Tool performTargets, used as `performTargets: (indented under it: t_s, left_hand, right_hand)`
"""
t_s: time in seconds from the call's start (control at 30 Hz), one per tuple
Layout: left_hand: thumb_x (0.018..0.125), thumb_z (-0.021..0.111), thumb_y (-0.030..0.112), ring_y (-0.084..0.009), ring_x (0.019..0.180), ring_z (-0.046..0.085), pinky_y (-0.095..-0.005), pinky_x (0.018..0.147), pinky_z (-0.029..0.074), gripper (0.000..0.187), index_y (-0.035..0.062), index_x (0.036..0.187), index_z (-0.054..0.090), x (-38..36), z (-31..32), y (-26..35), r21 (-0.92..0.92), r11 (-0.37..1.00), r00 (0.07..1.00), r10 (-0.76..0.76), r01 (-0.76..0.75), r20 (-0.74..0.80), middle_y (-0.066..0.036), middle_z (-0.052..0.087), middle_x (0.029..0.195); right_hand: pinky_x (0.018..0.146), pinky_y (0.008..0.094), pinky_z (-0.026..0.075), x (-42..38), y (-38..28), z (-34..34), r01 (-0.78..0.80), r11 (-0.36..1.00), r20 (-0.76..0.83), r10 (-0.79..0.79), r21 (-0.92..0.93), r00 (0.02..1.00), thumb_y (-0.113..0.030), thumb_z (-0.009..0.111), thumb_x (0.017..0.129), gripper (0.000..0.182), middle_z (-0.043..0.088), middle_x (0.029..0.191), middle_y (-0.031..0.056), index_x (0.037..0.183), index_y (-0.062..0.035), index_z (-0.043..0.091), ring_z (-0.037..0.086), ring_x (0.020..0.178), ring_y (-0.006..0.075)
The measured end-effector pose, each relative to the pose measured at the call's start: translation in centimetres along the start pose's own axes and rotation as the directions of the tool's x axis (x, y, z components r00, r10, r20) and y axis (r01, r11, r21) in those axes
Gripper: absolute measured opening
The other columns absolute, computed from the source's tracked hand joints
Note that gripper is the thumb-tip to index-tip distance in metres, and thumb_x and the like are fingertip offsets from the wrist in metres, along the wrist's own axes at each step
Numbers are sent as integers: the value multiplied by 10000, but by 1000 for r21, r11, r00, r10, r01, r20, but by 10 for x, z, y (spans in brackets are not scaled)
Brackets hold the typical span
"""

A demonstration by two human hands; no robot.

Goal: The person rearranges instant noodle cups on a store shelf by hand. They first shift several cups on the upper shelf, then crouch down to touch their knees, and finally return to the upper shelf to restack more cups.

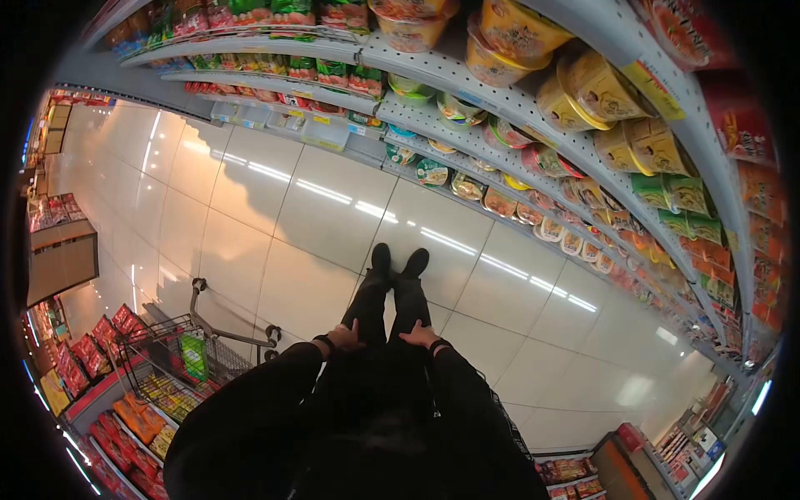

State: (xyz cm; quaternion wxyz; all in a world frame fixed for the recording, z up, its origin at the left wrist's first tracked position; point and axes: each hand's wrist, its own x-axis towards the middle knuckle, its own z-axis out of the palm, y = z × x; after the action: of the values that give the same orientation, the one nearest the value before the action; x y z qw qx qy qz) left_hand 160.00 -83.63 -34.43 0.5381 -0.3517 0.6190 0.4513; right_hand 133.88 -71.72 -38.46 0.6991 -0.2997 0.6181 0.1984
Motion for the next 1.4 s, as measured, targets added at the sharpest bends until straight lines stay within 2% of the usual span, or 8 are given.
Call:
performTargets:
  t_s: [0.1, 0.2, 0.3, 0.53, 0.7, 1.03, 1.2, 1.4]
  left_hand:
    - [799, 671, 731, -556, 1302, 478, -613, 1011, 465, 1240, 82, 1625, 12, 47, -4, 6, 73, 997, 992, -30, 39, -119, -413, 356, 1480]
    - [718, 766, 669, -593, 1185, 529, -620, 639, 569, 1310, 154, 1635, -15, 87, -24, 15, 199, 951, 885, -128, 238, -448, -432, 359, 1432]
    - [698, 779, 660, -557, 1133, 558, -604, 623, 570, 1281, 193, 1640, 47, 113, -44, 18, 176, 922, 832, -215, 346, -512, -424, 368, 1417]
    - [704, 799, 542, -518, 1263, 454, -588, 900, 474, 1082, 199, 1592, 284, 168, -117, 16, 122, 980, 561, 11, 160, -828, -373, 289, 1516]
    - [728, 789, 504, -531, 1296, 418, -603, 936, 438, 947, 192, 1532, 397, 201, -164, 9, 53, 998, 522, 24, 42, -852, -334, 289, 1540]
    - [778, 761, 437, -573, 1391, 299, -674, 1077, 332, 832, 155, 1491, 439, 166, -182, 2, -60, 998, 618, -45, -4, -785, -308, 238, 1577]
    - [843, 693, 343, -404, 1541, 122, -758, 1103, 233, 615, 133, 1403, 549, 114, -178, -78, 139, 969, 573, 232, -202, -786, -160, 232, 1642]
    - [849, 646, 241, -274, 1369, 477, -581, 1199, 262, 239, 112, 1039, 712, 145, -201, -197, 284, 819, 621, 567, -499, -541, -98, 636, 1255]
  right_hand:
    - [1157, 558, 333, 35, 3, -6, -165, 986, -79, 165, -3, 983, -774, 662, 757, 1336, 131, 1573, 436, 1606, -12, -33, 300, 1430, 564]
    - [1122, 586, 357, 82, 22, -10, -152, 984, -236, 171, 95, 957, -729, 741, 720, 1409, 135, 1536, 472, 1598, -47, -124, 334, 1380, 603]
    - [1112, 615, 355, 93, 19, -39, -79, 979, -348, 142, 190, 926, -641, 825, 690, 1463, 164, 1478, 516, 1581, -43, -170, 295, 1364, 662]
    - [1019, 586, 434, 129, -6, -94, 98, 987, -736, 31, 131, 677, -482, 800, 778, 1115, 351, 1407, 336, 1609, -162, 128, 469, 1216, 526]
    - [1011, 596, 431, 156, 5, -129, 184, 978, -837, -19, 98, 547, -434, 756, 828, 940, 368, 1408, 303, 1580, -186, 249, 453, 1248, 506]
    - [1010, 577, 452, 178, -25, -150, 188, 982, -810, -119, -10, 575, -454, 709, 866, 816, 356, 1453, 324, 1526, -134, 352, 432, 1294, 513]
    - [1012, 570, 461, 166, -48, -144, 177, 984, -764, -111, 4, 635, -456, 696, 882, 799, 341, 1479, 334, 1534, -150, 350, 436, 1300, 517]
    - [1053, 553, 441, 195, -96, -129, 251, 967, -822, -175, -41, 542, -387, 685, 908, 616, 401, 1487, 240, 1444, -159, 484, 440, 1328, 462]
